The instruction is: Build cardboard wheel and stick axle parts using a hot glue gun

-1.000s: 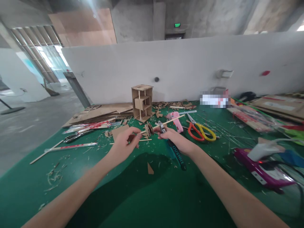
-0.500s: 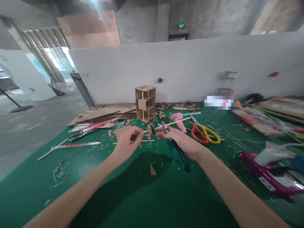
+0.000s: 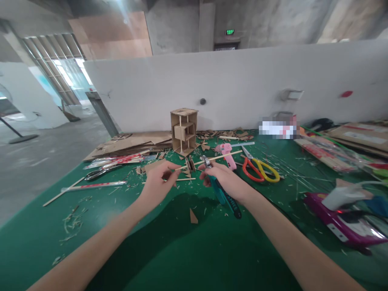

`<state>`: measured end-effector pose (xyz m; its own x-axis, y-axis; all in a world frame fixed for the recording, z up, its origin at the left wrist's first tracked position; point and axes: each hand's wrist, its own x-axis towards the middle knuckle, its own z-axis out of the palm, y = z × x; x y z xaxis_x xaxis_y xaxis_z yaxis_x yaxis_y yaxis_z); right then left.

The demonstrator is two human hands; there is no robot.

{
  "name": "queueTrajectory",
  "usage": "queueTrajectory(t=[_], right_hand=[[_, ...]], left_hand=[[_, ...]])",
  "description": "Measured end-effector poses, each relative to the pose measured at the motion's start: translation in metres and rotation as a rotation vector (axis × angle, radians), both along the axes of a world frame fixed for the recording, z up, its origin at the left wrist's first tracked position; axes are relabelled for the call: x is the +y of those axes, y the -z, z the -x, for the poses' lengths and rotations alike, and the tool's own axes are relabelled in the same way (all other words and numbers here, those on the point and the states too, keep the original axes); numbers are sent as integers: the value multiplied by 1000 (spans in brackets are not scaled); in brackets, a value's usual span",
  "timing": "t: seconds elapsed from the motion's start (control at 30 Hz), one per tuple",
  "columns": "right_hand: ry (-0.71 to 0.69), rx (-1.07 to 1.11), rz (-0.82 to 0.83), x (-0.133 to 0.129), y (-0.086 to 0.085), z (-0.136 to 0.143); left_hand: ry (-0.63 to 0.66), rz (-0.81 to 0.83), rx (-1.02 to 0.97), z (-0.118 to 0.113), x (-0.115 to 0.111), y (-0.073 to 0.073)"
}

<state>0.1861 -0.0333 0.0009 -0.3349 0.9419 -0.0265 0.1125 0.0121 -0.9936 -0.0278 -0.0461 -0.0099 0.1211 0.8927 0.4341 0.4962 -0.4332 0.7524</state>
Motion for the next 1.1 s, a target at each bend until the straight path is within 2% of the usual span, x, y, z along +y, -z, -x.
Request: queueTrajectory(t=[0.2,0.4,0.6,0.8,0.93,1.1], right_hand=[[7,-29,-48,-1,-2,1],[25,-161,-97,-6,-9,0],[18,-293,-224,-4,-5,-3],[90,-451,-112,-5,-11,-5],[49,-522,-29,-8,-18,-5],[29,-622,-94,-6,-17,-4]], left_hand=[[-9,13,-2,0,0,0],[8,12,1,1,-1,0],[-16,-5,24,1,-1,1],[-16,-12,57,-1,-2,-1],[-13,-33,69,-1,-2,-2],[-16,-53,41,-1,-3,-1]])
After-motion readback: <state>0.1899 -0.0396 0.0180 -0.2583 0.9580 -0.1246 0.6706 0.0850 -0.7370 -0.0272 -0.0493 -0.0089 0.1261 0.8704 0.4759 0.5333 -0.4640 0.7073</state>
